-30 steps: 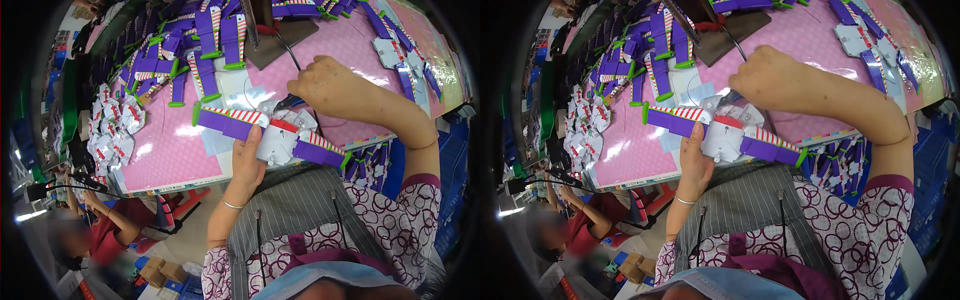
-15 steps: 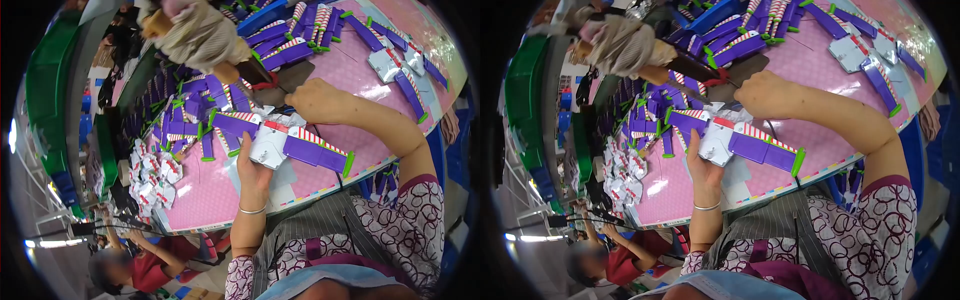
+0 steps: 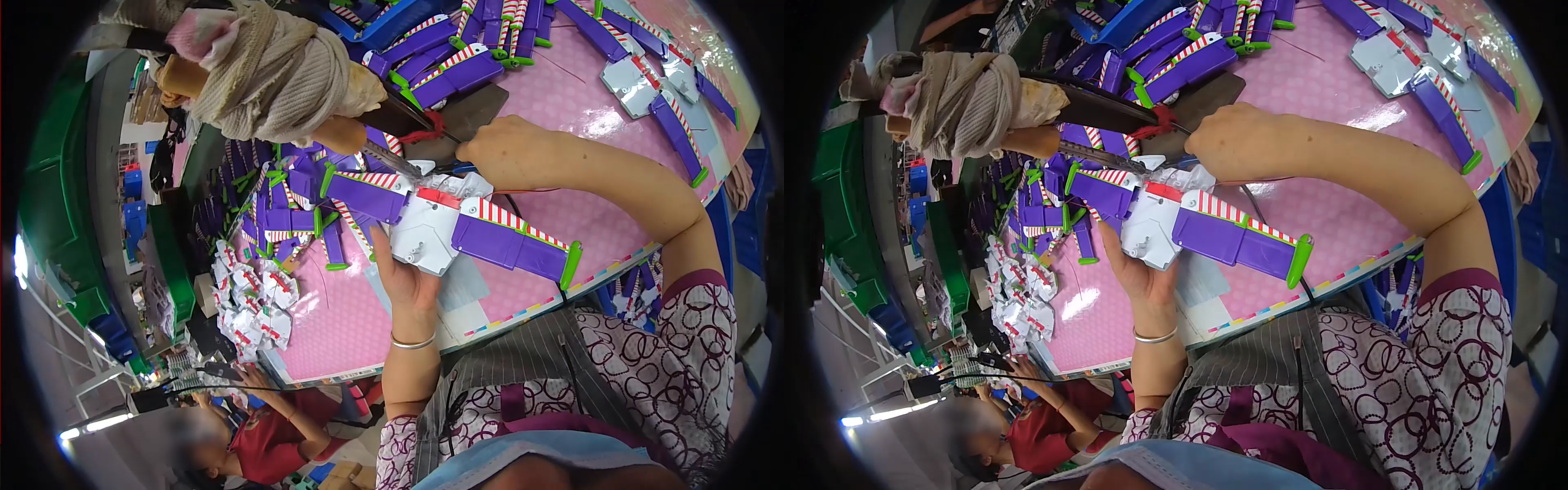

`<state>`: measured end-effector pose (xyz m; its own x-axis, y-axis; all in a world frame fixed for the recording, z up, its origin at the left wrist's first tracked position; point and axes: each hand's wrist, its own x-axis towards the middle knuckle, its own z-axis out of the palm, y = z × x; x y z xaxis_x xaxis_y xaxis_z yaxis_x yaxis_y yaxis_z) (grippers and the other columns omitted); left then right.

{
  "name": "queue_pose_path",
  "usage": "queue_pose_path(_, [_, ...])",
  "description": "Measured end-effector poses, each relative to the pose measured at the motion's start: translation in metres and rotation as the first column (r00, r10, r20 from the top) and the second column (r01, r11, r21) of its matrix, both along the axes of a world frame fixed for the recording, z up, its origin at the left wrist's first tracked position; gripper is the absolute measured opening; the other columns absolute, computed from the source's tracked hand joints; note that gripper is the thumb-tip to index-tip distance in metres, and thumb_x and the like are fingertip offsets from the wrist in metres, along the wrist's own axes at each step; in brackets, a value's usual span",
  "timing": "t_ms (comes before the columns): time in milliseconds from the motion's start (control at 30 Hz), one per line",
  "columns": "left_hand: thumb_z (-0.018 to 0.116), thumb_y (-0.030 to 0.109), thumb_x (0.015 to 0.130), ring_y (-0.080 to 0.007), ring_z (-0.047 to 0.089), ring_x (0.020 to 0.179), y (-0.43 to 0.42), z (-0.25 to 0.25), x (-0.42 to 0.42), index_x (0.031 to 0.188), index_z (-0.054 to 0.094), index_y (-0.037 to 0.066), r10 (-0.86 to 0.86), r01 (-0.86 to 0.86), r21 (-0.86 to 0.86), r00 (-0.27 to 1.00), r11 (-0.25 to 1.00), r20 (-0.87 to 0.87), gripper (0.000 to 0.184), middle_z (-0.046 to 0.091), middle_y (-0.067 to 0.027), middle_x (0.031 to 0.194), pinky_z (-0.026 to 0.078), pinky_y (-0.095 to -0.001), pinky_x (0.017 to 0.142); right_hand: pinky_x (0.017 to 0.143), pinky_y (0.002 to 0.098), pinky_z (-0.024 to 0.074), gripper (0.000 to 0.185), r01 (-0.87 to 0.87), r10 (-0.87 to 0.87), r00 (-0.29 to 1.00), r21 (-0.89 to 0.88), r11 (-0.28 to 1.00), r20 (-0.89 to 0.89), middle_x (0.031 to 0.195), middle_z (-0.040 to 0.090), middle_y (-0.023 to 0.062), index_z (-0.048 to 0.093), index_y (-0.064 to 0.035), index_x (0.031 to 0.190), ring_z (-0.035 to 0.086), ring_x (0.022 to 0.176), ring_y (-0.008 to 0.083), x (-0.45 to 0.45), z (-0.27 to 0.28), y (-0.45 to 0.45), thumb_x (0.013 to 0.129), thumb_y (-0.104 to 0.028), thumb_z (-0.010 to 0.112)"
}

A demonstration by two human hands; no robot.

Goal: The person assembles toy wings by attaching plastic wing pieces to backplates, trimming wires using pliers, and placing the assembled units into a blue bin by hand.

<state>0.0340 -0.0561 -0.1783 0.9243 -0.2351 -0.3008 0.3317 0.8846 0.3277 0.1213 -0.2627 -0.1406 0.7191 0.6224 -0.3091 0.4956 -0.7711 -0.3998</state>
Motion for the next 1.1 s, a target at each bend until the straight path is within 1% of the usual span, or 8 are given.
queue_pose_path(33, [0.056, 0.04, 0.088, -0.0288, 0.047, 0.119, -0.001, 0.0, 0.0, 0.128, 0.044, 0.004, 0.001, -0.001, -0.004, 1.0, 1.0, 0.019, 0.055, 0.049, -0.0129, 0.128, 0.035, -0.0466, 0.102, 0.069, 0.0415, 0.0494, 0.022, -0.017, 0.016, 0.999, 0.025, 1.0, 0.039, 0.075, 0.064, 0.0188, 0.061, -0.0019, 0.087, 0.063, 0.076, 0.0353, 0.001, -0.004, -0.001, 0.071, -0.017, 0.061])
queue_pose_path(167, [0.056, 0.04, 0.087, -0.0285, 0.047, 0.119, -0.003, 0.001, -0.002, 0.128, 0.044, 0.005, -0.018, 0.017, 0.011, 0.998, 1.0, 0.061, 0.056, 0.05, -0.012, 0.128, 0.035, -0.0461, 0.102, 0.069, 0.0416, 0.0494, 0.021, -0.027, 0.025, 0.998, 0.042, 0.999, 0.059, 0.075, 0.064, 0.0189, 0.061, -0.0018, 0.086, 0.063, 0.076, 0.0354, 0.002, -0.006, -0.001, 0.071, -0.017, 0.061])
queue_pose_path(233, [0.057, 0.041, 0.087, -0.0284, 0.047, 0.119, -0.005, 0.004, -0.003, 0.129, 0.045, 0.006, -0.013, 0.009, 0.083, 0.998, 0.997, 0.055, 0.056, 0.049, -0.0116, 0.129, 0.035, -0.0461, 0.102, 0.073, 0.0403, 0.0503, 0.024, 0.005, -0.006, 1.0, -0.022, 1.0, -0.014, 0.085, 0.066, 0.0178, 0.063, -0.001, 0.091, 0.064, 0.084, 0.0326, 0.001, 0.005, -0.001, 0.068, -0.01, 0.064])
queue_pose_path(267, [0.057, 0.041, 0.087, -0.0284, 0.047, 0.119, -0.005, 0.003, -0.003, 0.129, 0.045, 0.006, -0.011, 0.006, 0.083, 0.999, 0.997, 0.053, 0.056, 0.049, -0.0116, 0.129, 0.035, -0.0461, 0.102, 0.073, 0.0403, 0.0503, 0.024, 0.003, -0.003, 1.0, -0.023, 1.0, -0.015, 0.085, 0.066, 0.0178, 0.063, -0.001, 0.091, 0.064, 0.084, 0.0326, 0.001, 0.003, -0.001, 0.068, -0.01, 0.064])
queue_pose_path(333, [0.057, 0.042, 0.086, -0.0285, 0.046, 0.119, -0.005, 0.002, -0.003, 0.129, 0.044, 0.006, 0.004, -0.009, 0.116, 0.999, 0.993, 0.043, 0.057, 0.049, -0.0116, 0.13, 0.034, -0.0464, 0.102, 0.07, 0.0425, 0.0487, 0.021, -0.018, 0.017, 0.999, 0.038, 0.999, 0.036, 0.075, 0.063, 0.0192, 0.061, -0.0023, 0.087, 0.062, 0.077, 0.0366, 0.001, -0.004, -0.004, 0.073, -0.017, 0.059])
queue_pose_path(767, [0.06, 0.047, 0.083, -0.029, 0.043, 0.122, -0.001, -0.006, -0.005, 0.132, 0.04, 0.004, -0.01, 0.002, 0.118, 0.998, 0.993, 0.065, 0.067, 0.045, -0.0122, 0.133, 0.031, -0.0469, 0.104, 0.07, 0.0429, 0.0484, 0.022, 0.008, -0.008, 1.0, 0.013, 1.0, 0.003, 0.074, 0.063, 0.0198, 0.061, -0.0021, 0.089, 0.062, 0.077, 0.0367, 0.001, -0.005, -0.001, 0.073, -0.016, 0.058])
queue_pose_path(833, [0.061, 0.048, 0.081, -0.0293, 0.043, 0.122, 0.0, -0.008, -0.006, 0.132, 0.04, 0.004, 0.01, -0.014, 0.104, 0.999, 0.994, 0.04, 0.07, 0.045, -0.0125, 0.133, 0.031, -0.0471, 0.105, 0.069, 0.0402, 0.0502, 0.024, 0.03, -0.03, 1.0, 0.005, 1.0, -0.003, 0.08, 0.065, 0.019, 0.062, -0.0014, 0.09, 0.064, 0.079, 0.0337, 0.001, -0.004, 0.0, 0.066, -0.005, 0.06])
queue_pose_path(1100, [0.061, 0.046, 0.081, -0.0301, 0.041, 0.124, 0.003, -0.01, -0.01, 0.133, 0.038, 0.003, -0.029, 0.023, 0.086, 0.997, 0.996, 0.068, 0.071, 0.044, -0.0137, 0.133, 0.029, -0.0477, 0.106, 0.069, 0.0413, 0.0503, 0.021, 0.051, -0.052, 0.999, 0.051, 0.997, 0.014, 0.078, 0.065, 0.0191, 0.062, -0.0016, 0.089, 0.064, 0.077, 0.0346, -0.002, -0.006, 0.0, 0.069, -0.005, 0.057])
